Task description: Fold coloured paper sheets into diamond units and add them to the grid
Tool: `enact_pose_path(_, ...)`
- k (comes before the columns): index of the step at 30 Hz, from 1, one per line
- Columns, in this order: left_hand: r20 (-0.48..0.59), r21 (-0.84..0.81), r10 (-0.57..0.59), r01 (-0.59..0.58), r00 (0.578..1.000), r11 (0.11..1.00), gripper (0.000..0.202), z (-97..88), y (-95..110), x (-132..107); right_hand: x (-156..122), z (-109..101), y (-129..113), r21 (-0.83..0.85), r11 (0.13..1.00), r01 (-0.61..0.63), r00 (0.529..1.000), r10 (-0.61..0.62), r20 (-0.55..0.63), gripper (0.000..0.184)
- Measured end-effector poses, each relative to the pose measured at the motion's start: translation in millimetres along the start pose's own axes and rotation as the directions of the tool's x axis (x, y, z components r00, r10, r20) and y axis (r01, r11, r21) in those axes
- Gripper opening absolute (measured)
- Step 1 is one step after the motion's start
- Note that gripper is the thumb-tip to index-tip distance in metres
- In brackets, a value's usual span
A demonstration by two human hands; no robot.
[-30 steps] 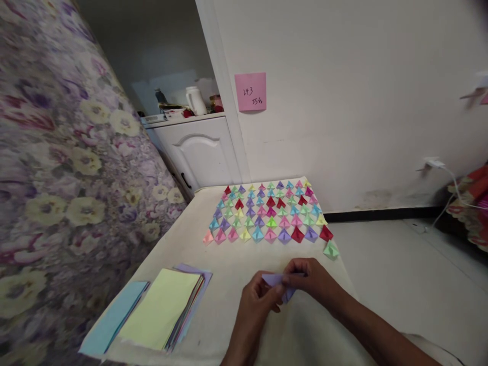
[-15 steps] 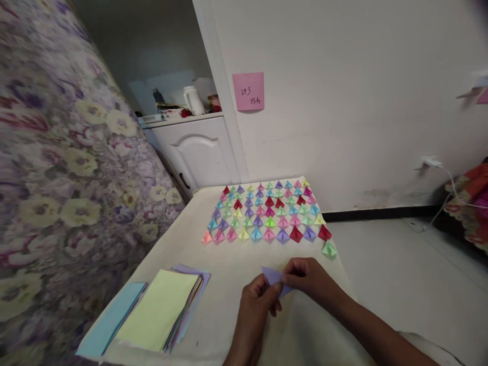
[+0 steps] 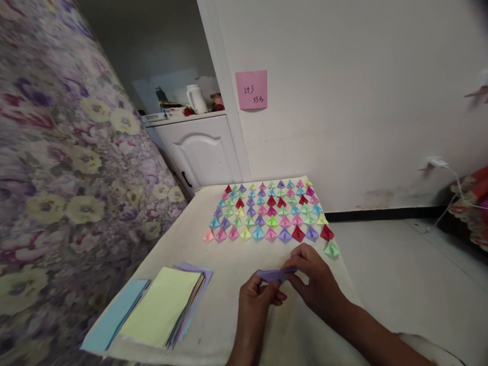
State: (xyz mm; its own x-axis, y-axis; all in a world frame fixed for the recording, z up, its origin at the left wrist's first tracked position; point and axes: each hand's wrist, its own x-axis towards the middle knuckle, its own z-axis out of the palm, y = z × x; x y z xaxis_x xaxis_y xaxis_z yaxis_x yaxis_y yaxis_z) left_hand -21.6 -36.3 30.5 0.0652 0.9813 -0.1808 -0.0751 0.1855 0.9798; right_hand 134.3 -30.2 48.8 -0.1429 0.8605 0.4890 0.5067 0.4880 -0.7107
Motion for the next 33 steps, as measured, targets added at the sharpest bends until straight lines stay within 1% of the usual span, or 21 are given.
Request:
enact_pose_path(7,-0.021,0.014,0.023,-0.023,0.999,1.0,0.015,1.9,2.0,-1.0,-2.6,1.7,0.4,-0.017,1.0,-0.004,0.998,0.005,0.065,0.019)
enact_pose_path(10,-0.034,0.025,0.023,-0.022,0.999,0.999,0.014,1.5,1.1,-0.2,-3.4,3.0,0.1,-0.009,1.0,0.0,0.997,0.001,0.076,0.017)
enact_pose_path(14,-0.021,0.046,0.014,-0.013,1.0,0.999,0.014,-0.4,-0.8,1.0,-3.1,3.6,-1.0,0.014,1.0,-0.003,0.997,0.001,0.076,0.016)
enact_pose_path(16,-0.02,0.045,0.019,-0.018,1.0,0.999,0.014,-0.9,-1.2,1.0,-2.5,3.1,-2.2,0.043,0.999,-0.026,0.997,0.022,0.077,0.016)
enact_pose_path(19,-0.025,0.053,0.024,-0.023,0.999,0.998,0.014,-1.0,-1.3,1.1,-1.0,2.3,-3.9,0.097,0.991,-0.095,0.993,0.087,0.078,0.016)
enact_pose_path(21,-0.022,0.068,0.025,-0.023,0.999,0.997,0.013,-1.0,-1.5,1.7,-0.2,2.3,-4.6,0.104,0.985,-0.135,0.989,0.128,0.077,0.015)
enact_pose_path(24,-0.021,0.102,0.037,-0.034,0.999,0.994,0.012,-1.2,-2.3,2.3,-0.5,3.2,-4.9,0.069,0.985,-0.16,0.984,0.153,0.092,0.014)
enact_pose_path(26,-0.031,0.135,0.056,-0.051,0.998,0.99,0.012,-1.1,-3.0,2.0,-1.8,4.0,-4.9,0.03,0.987,-0.156,0.983,0.152,0.098,0.012)
enact_pose_path(30,-0.041,0.213,0.118,-0.107,0.992,0.971,0.011,0.4,-3.4,-1.2,-5.0,5.6,-3.8,-0.122,0.985,-0.124,0.987,0.135,0.084,0.008)
enact_pose_path(33,-0.036,0.272,0.166,-0.15,0.985,0.95,0.01,1.2,-3.2,-3.6,-6.9,7.9,-2.8,-0.191,0.971,-0.146,0.976,0.173,0.13,0.008)
